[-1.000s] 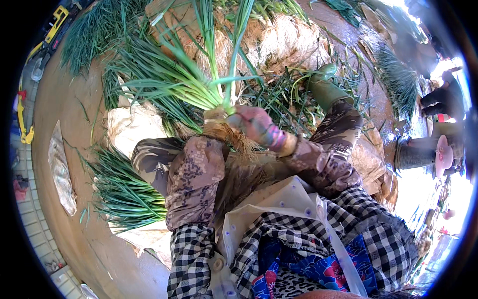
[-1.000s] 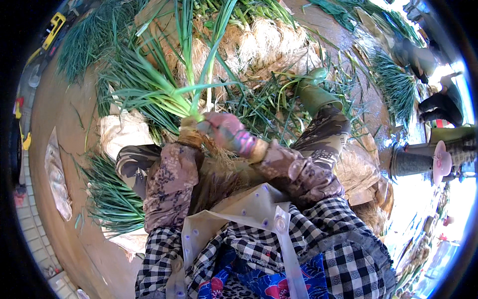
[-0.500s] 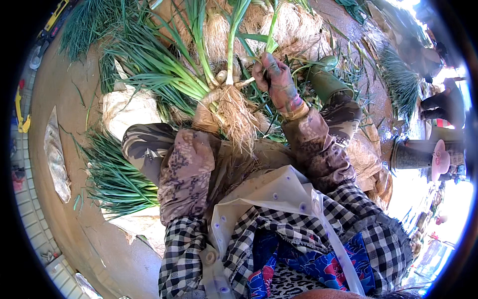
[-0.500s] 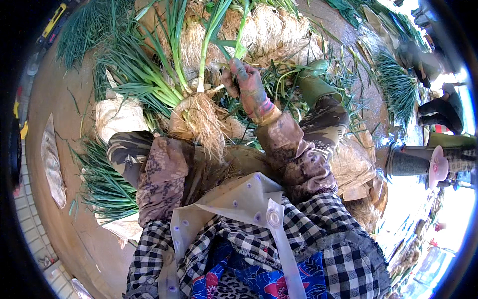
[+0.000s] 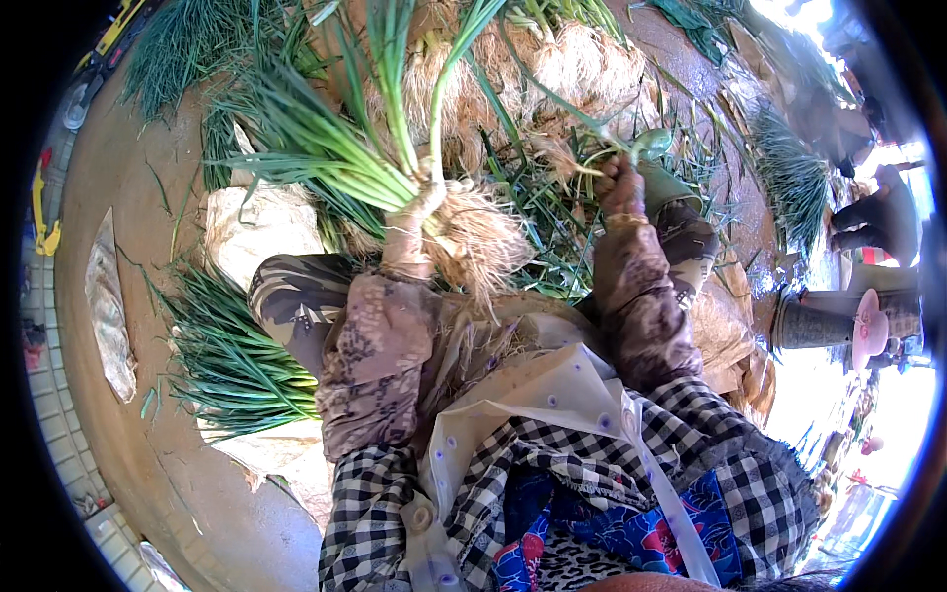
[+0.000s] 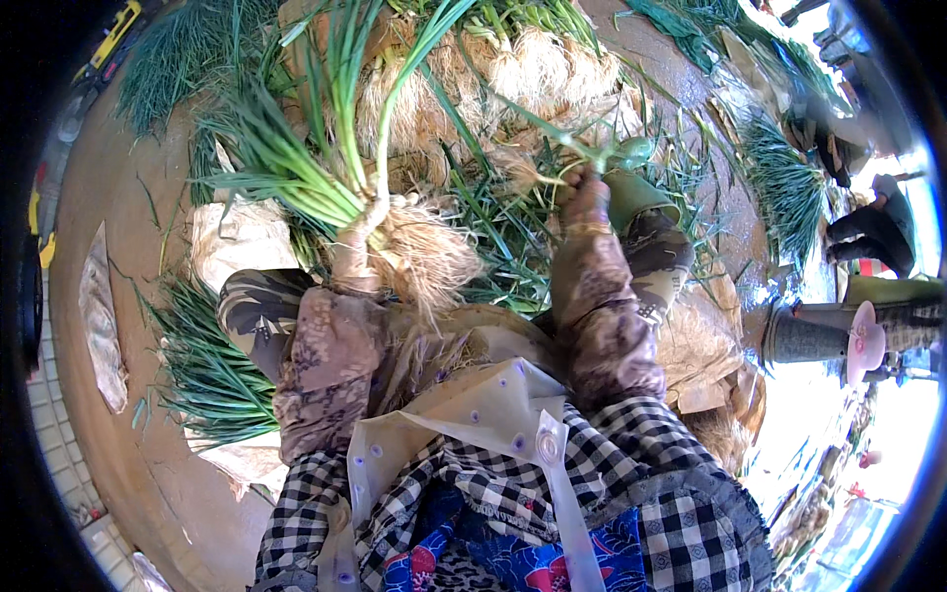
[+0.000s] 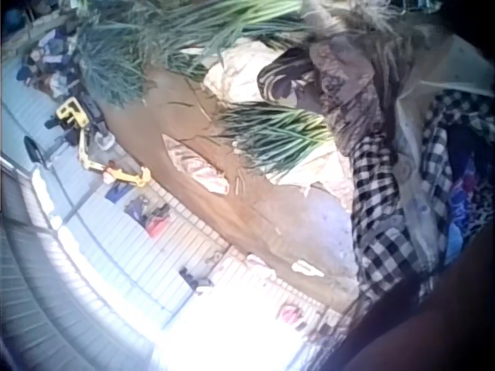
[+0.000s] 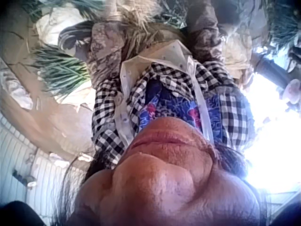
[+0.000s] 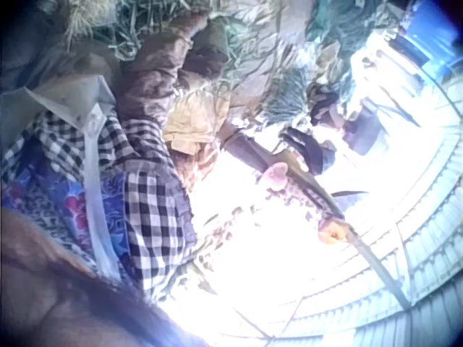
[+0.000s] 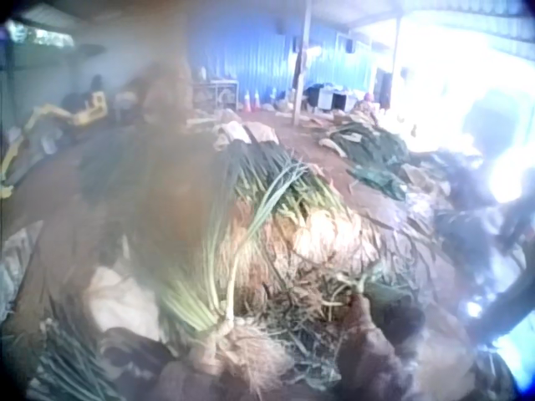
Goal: The person cleans green onions using a paring knife, trimming the roots and peeling off the outer layers of each onion one by one.
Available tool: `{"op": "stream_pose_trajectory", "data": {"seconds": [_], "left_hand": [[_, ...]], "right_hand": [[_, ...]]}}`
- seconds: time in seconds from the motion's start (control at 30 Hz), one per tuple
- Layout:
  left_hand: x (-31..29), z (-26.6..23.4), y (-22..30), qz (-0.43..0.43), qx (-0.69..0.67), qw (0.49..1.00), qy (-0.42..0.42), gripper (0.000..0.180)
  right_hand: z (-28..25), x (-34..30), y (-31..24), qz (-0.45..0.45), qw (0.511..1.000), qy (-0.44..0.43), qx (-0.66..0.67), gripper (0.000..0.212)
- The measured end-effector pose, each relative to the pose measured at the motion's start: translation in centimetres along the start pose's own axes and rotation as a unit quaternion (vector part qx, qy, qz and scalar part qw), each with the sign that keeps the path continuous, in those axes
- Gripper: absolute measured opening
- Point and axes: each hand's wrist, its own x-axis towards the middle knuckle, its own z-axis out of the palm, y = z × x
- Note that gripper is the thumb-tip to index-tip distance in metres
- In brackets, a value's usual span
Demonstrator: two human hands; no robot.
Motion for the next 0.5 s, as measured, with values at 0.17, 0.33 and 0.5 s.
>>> {"op": "stream_pose_trajectory", "data": {"seconds": [0.17,0.33,0.5], "left_hand": [[-0.3,2.1,0.7,-0.039,0.096,0.967,0.232,0.033],[-1.2,1.6,0.0,0.011,0.286,0.94,0.184,0.03],[-2.2,3.3,-1.1,0.074,0.152,0.978,0.125,0.023]], "right_hand": [[-4.4,2.9,0.2,0.029,0.618,0.064,-0.783,0.043],[4.6,-1.2,4.7,-0.315,0.519,-0.181,-0.774,0.029],[15.8,-5.7,5.5,-0.306,0.771,-0.211,-0.517,0.025]]}}
